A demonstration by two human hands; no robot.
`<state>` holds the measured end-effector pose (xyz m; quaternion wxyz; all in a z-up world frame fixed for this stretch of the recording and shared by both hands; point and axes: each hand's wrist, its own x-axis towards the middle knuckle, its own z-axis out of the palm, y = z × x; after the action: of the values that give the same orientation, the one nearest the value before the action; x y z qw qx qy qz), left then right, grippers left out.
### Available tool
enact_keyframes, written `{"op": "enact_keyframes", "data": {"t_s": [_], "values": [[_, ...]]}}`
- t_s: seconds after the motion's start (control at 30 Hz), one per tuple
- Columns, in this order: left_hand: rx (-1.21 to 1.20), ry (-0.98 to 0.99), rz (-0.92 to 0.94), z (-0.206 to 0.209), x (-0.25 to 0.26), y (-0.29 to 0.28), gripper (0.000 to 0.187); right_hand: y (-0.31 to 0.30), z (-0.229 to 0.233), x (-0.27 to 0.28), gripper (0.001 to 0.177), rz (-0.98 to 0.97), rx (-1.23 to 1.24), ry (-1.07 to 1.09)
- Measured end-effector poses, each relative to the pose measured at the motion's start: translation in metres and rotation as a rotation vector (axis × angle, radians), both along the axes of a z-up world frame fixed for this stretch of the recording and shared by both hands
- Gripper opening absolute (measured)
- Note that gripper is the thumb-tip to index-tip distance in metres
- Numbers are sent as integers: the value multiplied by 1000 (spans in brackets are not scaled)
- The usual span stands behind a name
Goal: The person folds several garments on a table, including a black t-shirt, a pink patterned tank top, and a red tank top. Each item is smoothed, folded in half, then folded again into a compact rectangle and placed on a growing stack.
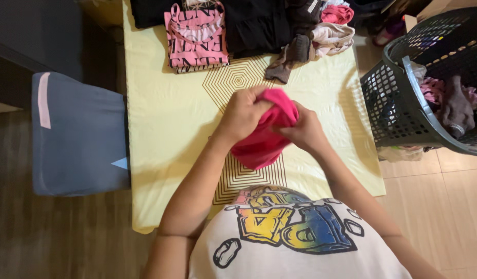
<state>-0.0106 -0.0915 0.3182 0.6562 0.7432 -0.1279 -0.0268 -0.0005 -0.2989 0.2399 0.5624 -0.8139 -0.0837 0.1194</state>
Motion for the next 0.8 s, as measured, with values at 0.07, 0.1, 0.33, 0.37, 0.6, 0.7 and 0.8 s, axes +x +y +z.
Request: {"op": "enact_keyframes", "data": {"t_s": [0.07,0.1,0.33,0.37,0.6,0.7,0.8], "values": [[-336,1,-82,3,-2,-7,16,8,-38,7,36,-48,-152,-99],[-453,-23,-115,6,-2,-12,17,11,-57,12,30,-72,-227,-155],[-987,41,-65,33,-24,23,26,1,-157,28,49,85,125,216],[-995,-2,46,33,-23,35,30,-4,-162,29,51,143,158,351],[-890,89,570,-53,-5,154,36,-49,-121,16,51,78,1175,865],[-18,136,913,-122,-5,178,30,-60,-82,11,54,147,1543,810],[-27,42,759,-167,-19,149,34,-58,-46,9,58,298,1586,694]]}}
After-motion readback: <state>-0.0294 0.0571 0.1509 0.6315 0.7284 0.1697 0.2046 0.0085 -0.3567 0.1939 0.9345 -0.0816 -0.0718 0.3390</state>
